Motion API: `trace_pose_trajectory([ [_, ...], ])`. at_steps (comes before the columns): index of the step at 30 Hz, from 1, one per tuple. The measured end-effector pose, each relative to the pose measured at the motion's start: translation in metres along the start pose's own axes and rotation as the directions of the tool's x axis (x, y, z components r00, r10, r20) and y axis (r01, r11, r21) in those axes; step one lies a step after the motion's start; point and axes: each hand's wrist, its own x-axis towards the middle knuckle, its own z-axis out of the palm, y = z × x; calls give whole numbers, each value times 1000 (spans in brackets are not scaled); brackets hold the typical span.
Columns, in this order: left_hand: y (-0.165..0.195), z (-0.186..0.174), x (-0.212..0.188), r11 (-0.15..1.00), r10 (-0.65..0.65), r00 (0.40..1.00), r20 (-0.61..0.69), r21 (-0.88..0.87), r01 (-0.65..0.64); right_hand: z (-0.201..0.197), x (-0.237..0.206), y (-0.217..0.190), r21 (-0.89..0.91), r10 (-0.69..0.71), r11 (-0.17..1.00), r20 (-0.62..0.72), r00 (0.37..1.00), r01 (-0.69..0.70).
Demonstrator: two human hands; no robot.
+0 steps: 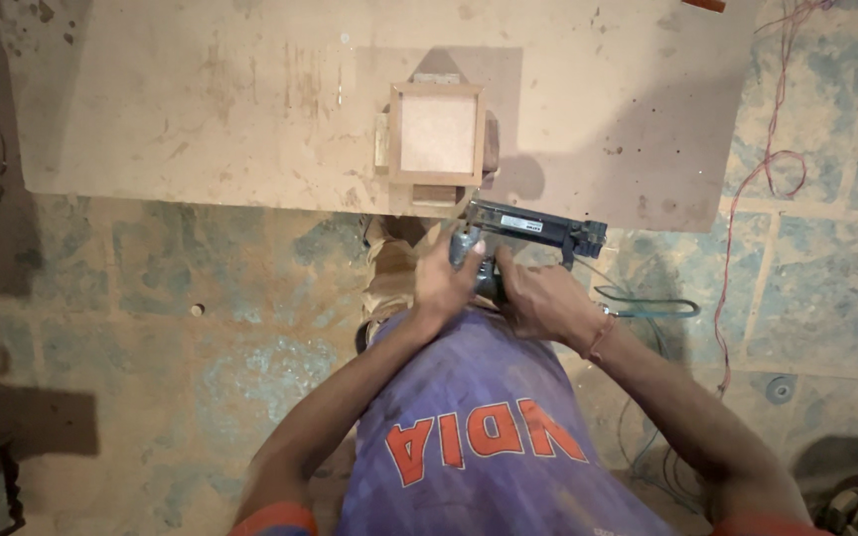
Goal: The person assembles small wooden frames by arranging pre-cut wooden pieces on a workbench and securing them with a pneumatic nail gun. The person repeatedly picks up pieces, aligns them into a rectangular frame, and fastens the joints with nails.
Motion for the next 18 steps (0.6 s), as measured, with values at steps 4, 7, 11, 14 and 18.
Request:
trace_pose_trajectory([
  [4,-17,-4,-5,999,-39,994,102,39,35,7,-8,6,66,111,991,44,993,-114],
  [7,-29,-31,1,997,-41,985,171,72,29,20,-12,9,55,66,997,-167,984,-58],
  [11,-37,-82,34,942,225,963,147,219,-253,37,-20,7,145,234,971,-408,882,-190],
  [14,-32,-127,82,758,557,813,168,296,-581,47,-22,-9,311,536,843,-441,720,-438],
  [18,-12,-180,177,407,608,487,627,281,-869,60,-12,-50,716,831,551,-421,364,-429],
])
